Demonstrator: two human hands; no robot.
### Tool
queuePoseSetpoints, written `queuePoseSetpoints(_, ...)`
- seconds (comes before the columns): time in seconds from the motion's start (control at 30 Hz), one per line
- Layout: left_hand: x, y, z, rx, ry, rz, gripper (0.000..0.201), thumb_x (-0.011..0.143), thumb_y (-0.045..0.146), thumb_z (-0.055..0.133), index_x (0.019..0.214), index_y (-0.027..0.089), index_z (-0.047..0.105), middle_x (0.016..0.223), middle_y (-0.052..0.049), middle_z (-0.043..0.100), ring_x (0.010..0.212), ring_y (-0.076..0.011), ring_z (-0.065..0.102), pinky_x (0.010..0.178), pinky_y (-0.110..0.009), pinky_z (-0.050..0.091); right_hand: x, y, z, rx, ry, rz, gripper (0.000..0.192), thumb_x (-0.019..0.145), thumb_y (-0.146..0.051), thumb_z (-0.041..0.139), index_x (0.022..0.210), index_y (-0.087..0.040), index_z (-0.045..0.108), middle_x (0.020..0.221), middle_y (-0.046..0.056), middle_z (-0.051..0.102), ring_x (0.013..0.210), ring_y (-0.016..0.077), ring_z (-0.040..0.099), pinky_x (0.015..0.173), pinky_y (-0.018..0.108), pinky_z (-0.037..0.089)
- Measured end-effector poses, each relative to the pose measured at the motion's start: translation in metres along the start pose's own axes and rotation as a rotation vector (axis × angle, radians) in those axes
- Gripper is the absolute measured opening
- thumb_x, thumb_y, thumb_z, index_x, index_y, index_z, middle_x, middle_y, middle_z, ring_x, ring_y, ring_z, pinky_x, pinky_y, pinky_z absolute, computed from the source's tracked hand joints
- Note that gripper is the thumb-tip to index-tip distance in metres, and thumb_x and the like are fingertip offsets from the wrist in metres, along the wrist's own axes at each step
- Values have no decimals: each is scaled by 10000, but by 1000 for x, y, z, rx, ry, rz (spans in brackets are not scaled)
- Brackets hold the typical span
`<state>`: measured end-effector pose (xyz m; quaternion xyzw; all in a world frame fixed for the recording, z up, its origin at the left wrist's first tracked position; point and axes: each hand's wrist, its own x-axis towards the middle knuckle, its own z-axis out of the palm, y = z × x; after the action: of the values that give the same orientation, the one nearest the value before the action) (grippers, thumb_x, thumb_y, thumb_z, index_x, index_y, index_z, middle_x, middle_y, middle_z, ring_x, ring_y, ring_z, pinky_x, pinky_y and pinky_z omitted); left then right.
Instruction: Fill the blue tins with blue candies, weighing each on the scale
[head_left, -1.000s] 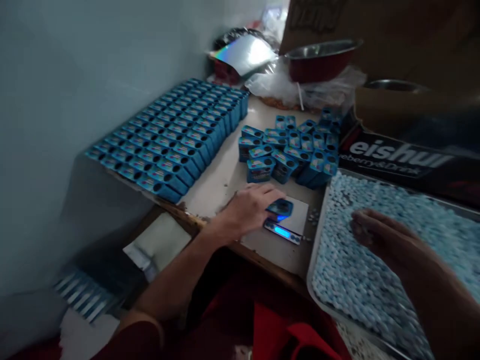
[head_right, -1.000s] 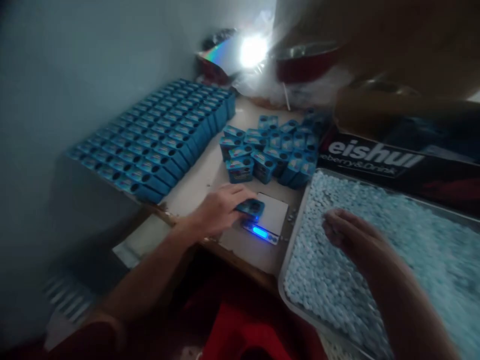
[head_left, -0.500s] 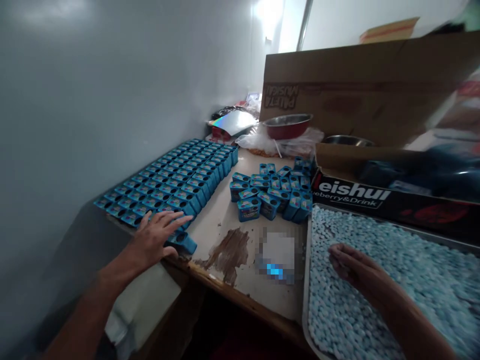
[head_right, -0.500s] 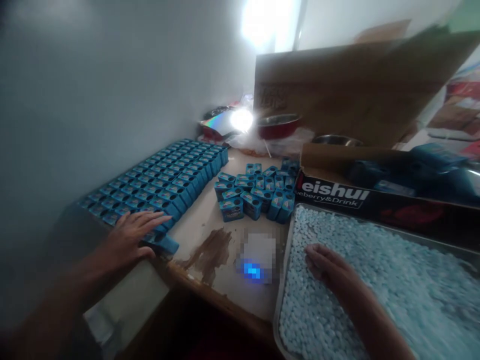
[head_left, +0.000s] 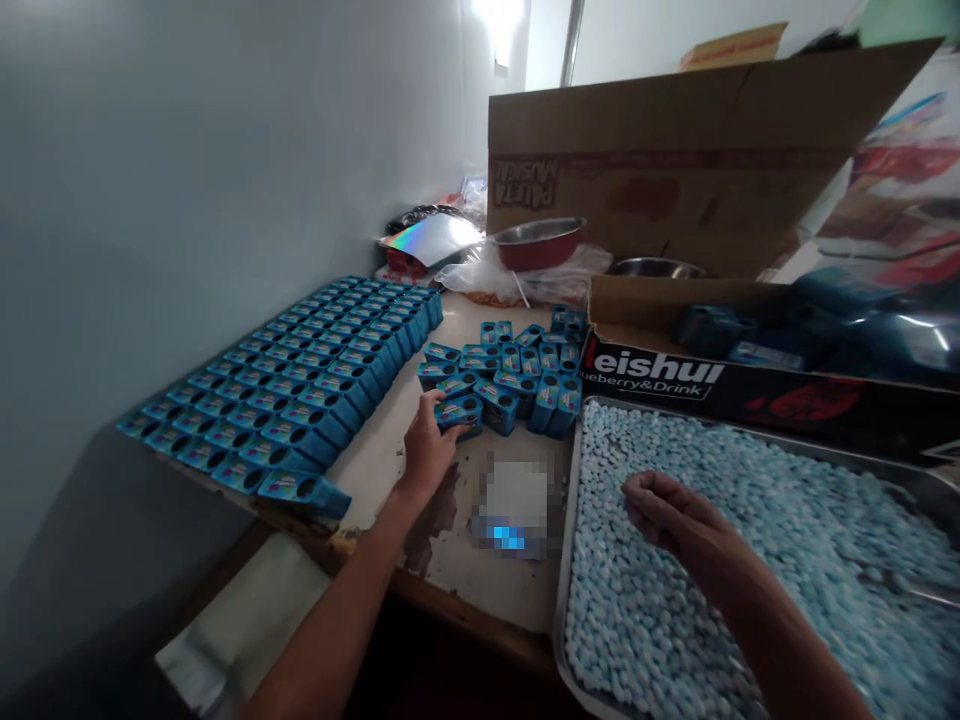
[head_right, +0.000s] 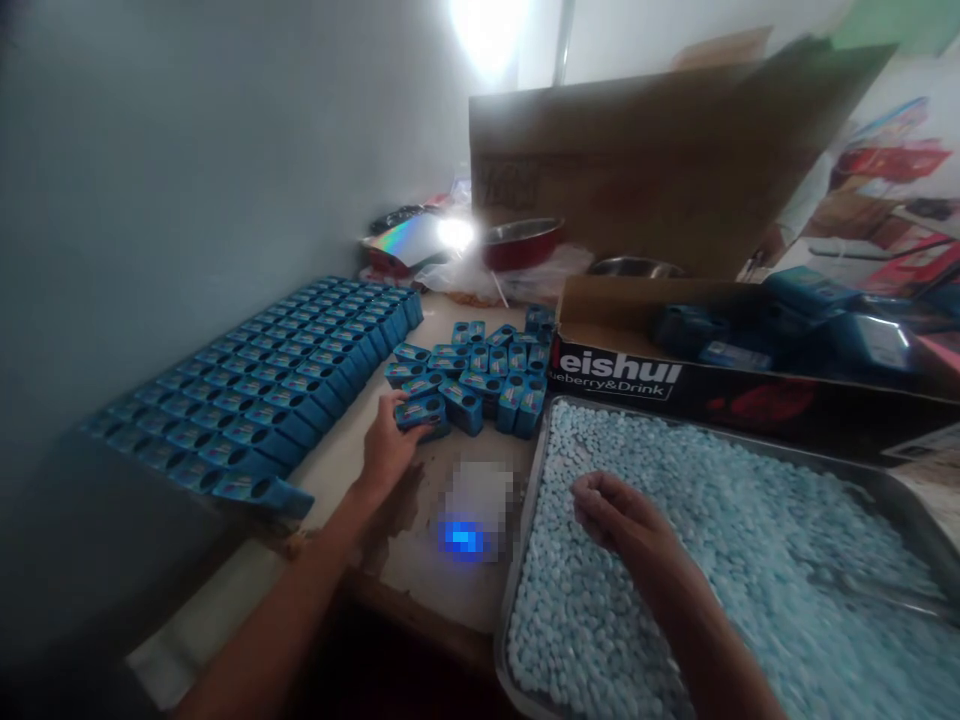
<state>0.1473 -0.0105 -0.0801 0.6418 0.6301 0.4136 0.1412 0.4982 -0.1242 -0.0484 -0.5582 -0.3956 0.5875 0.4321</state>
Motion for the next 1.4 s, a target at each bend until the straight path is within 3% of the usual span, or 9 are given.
queuePoseSetpoints(0.17, -36, 25, -30, -166, -246, 93, 475, 837, 319, 877, 1265, 253, 681, 1217, -71, 758, 1140, -294, 743, 1023, -457, 599, -1, -4, 1, 6, -26, -42, 376, 875, -564, 853, 913, -215, 718, 726, -7, 567, 642, 122, 444, 582, 254, 329)
queuePoseSetpoints(0.27, -56, 49, -28, -202, -387, 177, 409, 887, 262, 840, 1273, 256, 705, 1220, -59, 766, 1156, -268, 738, 1066, -426, 587, 2, -2, 3, 21, -42, -41, 410, 811, -539, 904, 970, -211, 715, 702, -29, 561, 625, 114, 433, 573, 247, 317)
queuePoseSetpoints(0.4, -69, 66, -21, -121, -431, 212, 431, 916, 212, 816, 1327, 280, 702, 1291, -35, 757, 1219, -258, 723, 1099, -407, 571, 2, -1, 8, 22, -24, 30, 502, 709, -512, 960, 1018, -199, 717, 776, -12, 644, 667, 114, 512, 618, 241, 394)
queuePoseSetpoints(0.53, -70, 50, -31, -143, -373, 253, 670, 865, 208, 866, 1481, 283, 613, 1389, -52, 711, 1287, -267, 689, 1140, -417, 547, -2, -18, 19, -65, -157, 70, 508, 763, -534, 928, 1054, -179, 708, 804, 8, 685, 614, 92, 500, 565, 234, 354)
queuePoseSetpoints(0.7, -72, 16, -53, -177, -256, 215, 519, 901, 288, 829, 1396, 242, 677, 1245, -70, 753, 1141, -262, 738, 1070, -426, 585, 7, -62, 40, -182, -386, 91, 424, 801, -454, 918, 1028, -165, 705, 725, -17, 641, 583, 78, 476, 514, 217, 283)
queuePoseSetpoints(0.8, -72, 5, -68, -152, -189, 219, 399, 947, 324, 782, 1331, 241, 712, 1212, -64, 761, 1118, -261, 745, 1059, -424, 591, 17, -86, 49, -227, -411, 122, 383, 792, -387, 928, 1021, -163, 718, 699, -18, 649, 598, 85, 524, 511, 203, 317)
queuePoseSetpoints(1.0, -62, -14, -93, -201, -92, 174, 472, 943, 419, 814, 1380, 287, 695, 1263, -46, 745, 1125, -253, 746, 1095, -443, 589, 23, -103, 65, -23, -376, 202, 336, 733, -271, 961, 984, -176, 759, 826, 4, 686, 726, 100, 602, 610, 195, 485)
queuePoseSetpoints(1.13, -56, -22, -93, -344, -163, 83, 534, 896, 445, 859, 1378, 284, 697, 1322, -56, 715, 1099, -236, 758, 1048, -410, 634, 15, -103, 74, -33, -326, 205, 297, 786, -293, 933, 1009, -170, 780, 874, 25, 709, 769, 109, 633, 646, 205, 524)
queuePoseSetpoints(1.4, -64, -17, -70, -551, -257, -56, 568, 841, 426, 899, 1356, 266, 718, 1334, -92, 710, 1077, -248, 773, 1011, -428, 656, 4, -116, 82, -475, -359, 139, 218, 902, -373, 833, 972, -183, 751, 725, -13, 649, 600, 97, 522, 492, 237, 352)
